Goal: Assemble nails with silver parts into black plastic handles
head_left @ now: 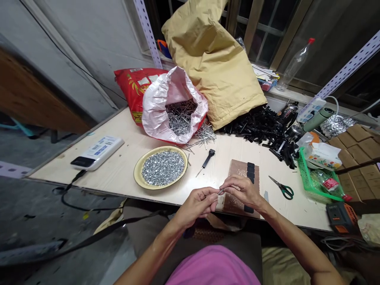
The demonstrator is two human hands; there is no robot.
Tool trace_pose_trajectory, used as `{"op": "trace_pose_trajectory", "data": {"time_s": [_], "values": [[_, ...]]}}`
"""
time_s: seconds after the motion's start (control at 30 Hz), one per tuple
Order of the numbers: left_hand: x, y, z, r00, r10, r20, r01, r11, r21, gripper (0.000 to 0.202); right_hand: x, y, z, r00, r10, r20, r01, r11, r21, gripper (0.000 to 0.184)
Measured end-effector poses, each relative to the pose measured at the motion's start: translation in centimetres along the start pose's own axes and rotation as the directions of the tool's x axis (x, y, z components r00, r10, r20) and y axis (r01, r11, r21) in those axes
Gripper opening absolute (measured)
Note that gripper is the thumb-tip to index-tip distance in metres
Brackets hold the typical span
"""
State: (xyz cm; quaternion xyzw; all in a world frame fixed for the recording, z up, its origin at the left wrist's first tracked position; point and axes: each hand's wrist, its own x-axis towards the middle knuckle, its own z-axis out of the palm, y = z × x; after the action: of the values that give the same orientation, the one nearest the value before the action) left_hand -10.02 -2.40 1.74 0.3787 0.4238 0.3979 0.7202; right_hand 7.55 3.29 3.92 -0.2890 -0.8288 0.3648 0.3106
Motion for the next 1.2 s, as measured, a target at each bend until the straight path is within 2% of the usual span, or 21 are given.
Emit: {"op": "trace_pose_trajectory", "data": {"time_s": [0.03, 0.1, 0.3, 0.53, 0.77, 0.87, 1.0, 1.1, 1.2], "values": [[0.0, 0.0, 0.0, 0.997, -0.062, 0.045, 0.065, 0.996, -0.056, 0.047, 0.0, 0.0, 0.0, 1.000, -0.003, -0.004, 0.003, 1.000, 0.020, 0.027], [0.2, -0.1, 0.0, 0.991, -0.110, 0.076, 0.119, 0.985, -0.125, 0.051, -0.1, 0.0, 0.0, 1.000, 0.010, -0.016, -0.009, 0.998, 0.069, 0.027], [0.5, -0.4, 0.3, 0.998, -0.051, 0.026, 0.053, 0.995, -0.090, 0.055, -0.3, 0.1, 0.0, 0.994, 0.093, -0.052, -0.087, 0.990, 0.115, 0.027], [0.3, -0.3, 0.4, 0.999, 0.029, -0.016, -0.028, 0.999, 0.047, 0.048, -0.6, 0.4, -0.2, 0.994, 0.094, -0.058, -0.086, 0.988, 0.128, 0.026], [0.7, -0.5, 0.5, 1.000, -0.013, 0.019, 0.014, 0.997, -0.076, 0.051, -0.9, 0.3, 0.9, 0.968, 0.216, -0.127, -0.184, 0.957, 0.224, 0.025], [0.8, -0.7, 0.7, 0.996, 0.070, -0.061, -0.071, 0.998, -0.002, 0.048, -1.1, 0.4, 1.7, 0.937, 0.277, -0.211, -0.223, 0.943, 0.247, 0.022], [0.9, -1.2, 0.6, 0.961, 0.228, -0.157, -0.199, 0.963, 0.179, 0.035, -1.3, 0.8, 2.3, 0.911, 0.312, -0.268, -0.251, 0.938, 0.241, 0.016], [1.0, -1.5, 0.4, 0.947, 0.278, -0.164, -0.230, 0.938, 0.259, 0.029, -1.3, 1.1, 2.5, 0.903, 0.362, -0.233, -0.285, 0.908, 0.305, 0.016], [1.1, -1.6, 0.2, 0.962, 0.249, -0.113, -0.217, 0.947, 0.238, 0.031, -1.5, 1.3, 2.9, 0.896, 0.386, -0.217, -0.303, 0.892, 0.335, 0.018]]}}
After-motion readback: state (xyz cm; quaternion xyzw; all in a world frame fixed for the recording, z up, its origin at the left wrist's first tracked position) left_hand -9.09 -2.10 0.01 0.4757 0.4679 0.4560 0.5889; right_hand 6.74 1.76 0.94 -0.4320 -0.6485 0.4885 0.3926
